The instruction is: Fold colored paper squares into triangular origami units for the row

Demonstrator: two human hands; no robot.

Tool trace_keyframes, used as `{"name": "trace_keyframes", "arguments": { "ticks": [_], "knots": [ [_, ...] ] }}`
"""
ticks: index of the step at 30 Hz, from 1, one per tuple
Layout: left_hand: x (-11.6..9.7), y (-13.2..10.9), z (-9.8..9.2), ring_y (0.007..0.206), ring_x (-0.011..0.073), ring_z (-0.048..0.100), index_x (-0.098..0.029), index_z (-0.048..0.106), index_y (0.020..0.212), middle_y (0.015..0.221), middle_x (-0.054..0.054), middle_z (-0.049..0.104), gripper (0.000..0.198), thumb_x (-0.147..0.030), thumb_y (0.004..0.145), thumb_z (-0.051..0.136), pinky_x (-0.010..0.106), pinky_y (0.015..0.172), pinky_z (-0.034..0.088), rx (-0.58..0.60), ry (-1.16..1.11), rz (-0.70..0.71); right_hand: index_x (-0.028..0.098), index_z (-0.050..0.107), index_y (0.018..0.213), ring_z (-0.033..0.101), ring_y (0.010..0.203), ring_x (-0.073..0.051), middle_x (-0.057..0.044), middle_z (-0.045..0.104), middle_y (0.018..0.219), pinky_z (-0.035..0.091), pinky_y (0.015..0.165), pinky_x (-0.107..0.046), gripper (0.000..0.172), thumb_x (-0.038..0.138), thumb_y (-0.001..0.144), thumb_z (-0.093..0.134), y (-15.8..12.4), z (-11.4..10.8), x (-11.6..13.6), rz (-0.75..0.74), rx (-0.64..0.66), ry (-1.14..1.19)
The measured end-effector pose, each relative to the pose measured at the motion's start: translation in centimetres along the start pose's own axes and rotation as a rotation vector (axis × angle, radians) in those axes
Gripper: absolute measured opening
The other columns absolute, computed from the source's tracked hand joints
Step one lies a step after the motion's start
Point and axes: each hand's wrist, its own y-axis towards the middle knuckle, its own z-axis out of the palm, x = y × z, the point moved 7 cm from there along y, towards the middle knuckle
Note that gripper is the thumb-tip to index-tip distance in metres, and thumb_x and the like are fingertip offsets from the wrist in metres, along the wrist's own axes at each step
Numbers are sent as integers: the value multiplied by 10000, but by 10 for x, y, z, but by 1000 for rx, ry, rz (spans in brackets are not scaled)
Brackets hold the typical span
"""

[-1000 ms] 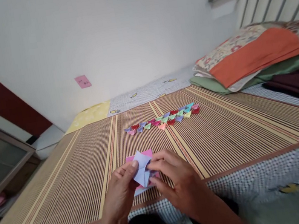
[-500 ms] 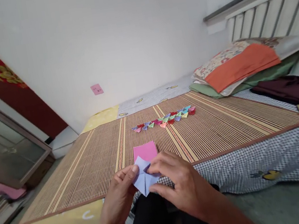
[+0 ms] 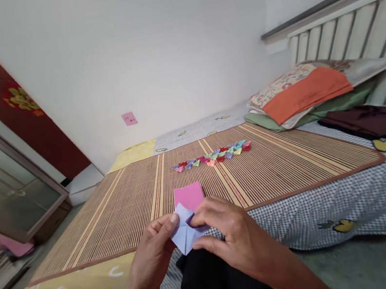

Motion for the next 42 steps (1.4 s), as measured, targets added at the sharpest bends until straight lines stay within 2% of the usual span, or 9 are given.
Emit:
{"name": "trace_keyframes", "arguments": {
  "ticks": [6, 14, 19, 22, 24, 28, 34, 39, 42],
  "knots": [
    [6, 2, 3, 548, 96, 473, -102, 676, 653, 603, 16, 580, 382, -432, 794, 807, 215, 545, 413, 19, -15, -10, 218, 672, 996, 645, 988, -175, -4, 684, 1010, 484, 870, -278, 301, 54, 792, 820, -5, -2, 2, -3, 35, -2],
    [15, 0, 1, 538, 133, 562, -95, 767, 811, 647, 62, 660, 374, -464, 861, 725, 265, 581, 515, 56, 121, -26, 207, 679, 927, 641, 874, -140, 0, 669, 907, 481, 788, -251, 138, 71, 934, 659, -10, 0, -5, 8, -16, 60],
    [22, 1, 0, 547, 95, 499, -86, 761, 748, 624, 30, 600, 374, -455, 795, 798, 204, 546, 428, 16, 68, -37, 207, 655, 875, 635, 836, -148, -9, 657, 884, 480, 766, -268, 143, 149, 988, 590, -13, 2, -12, 55, 12, 37],
    [24, 2, 2, 556, 97, 487, -84, 762, 757, 627, 26, 588, 386, -467, 797, 793, 211, 553, 423, 16, 67, -54, 214, 650, 887, 639, 853, -157, -12, 661, 900, 483, 777, -277, 128, 165, 989, 589, -15, 1, -15, 101, 19, 21],
    [24, 3, 3, 548, 95, 477, -85, 756, 747, 621, 23, 580, 389, -469, 793, 795, 213, 545, 417, 19, 67, -61, 219, 651, 921, 643, 885, -163, -9, 666, 929, 485, 793, -276, 63, 164, 952, 653, -16, 0, -17, 118, 24, 32],
    [24, 5, 1, 529, 85, 460, -93, 728, 698, 605, 12, 563, 382, -456, 775, 813, 203, 521, 403, 0, 58, -61, 221, 642, 927, 644, 912, -168, 1, 669, 949, 479, 807, -272, 171, 110, 859, 754, -17, 1, -20, 130, 54, 39],
    [29, 4, 1, 613, 142, 580, -89, 762, 818, 702, 64, 653, 371, -459, 808, 784, 253, 587, 497, 56, 116, -68, 209, 612, 875, 623, 798, -151, -5, 640, 869, 468, 726, -270, 135, 115, 966, 581, -20, 1, -31, 166, -3, -1],
    [31, 1, 1, 570, 116, 553, -90, 761, 793, 636, 32, 621, 368, -448, 755, 837, 229, 578, 473, 33, 98, -79, 214, 657, 953, 653, 797, -158, -9, 688, 870, 487, 730, -268, 114, 136, 965, 575, -22, -1, -37, 173, -70, -28],
    [31, 1, 3, 556, 109, 543, -89, 772, 813, 636, 33, 629, 370, -455, 778, 818, 234, 584, 486, 27, 86, -70, 215, 669, 953, 666, 798, -160, -9, 704, 872, 494, 726, -266, 114, 146, 963, 579, -23, -1, -38, 172, -87, -29]
  ]
}}
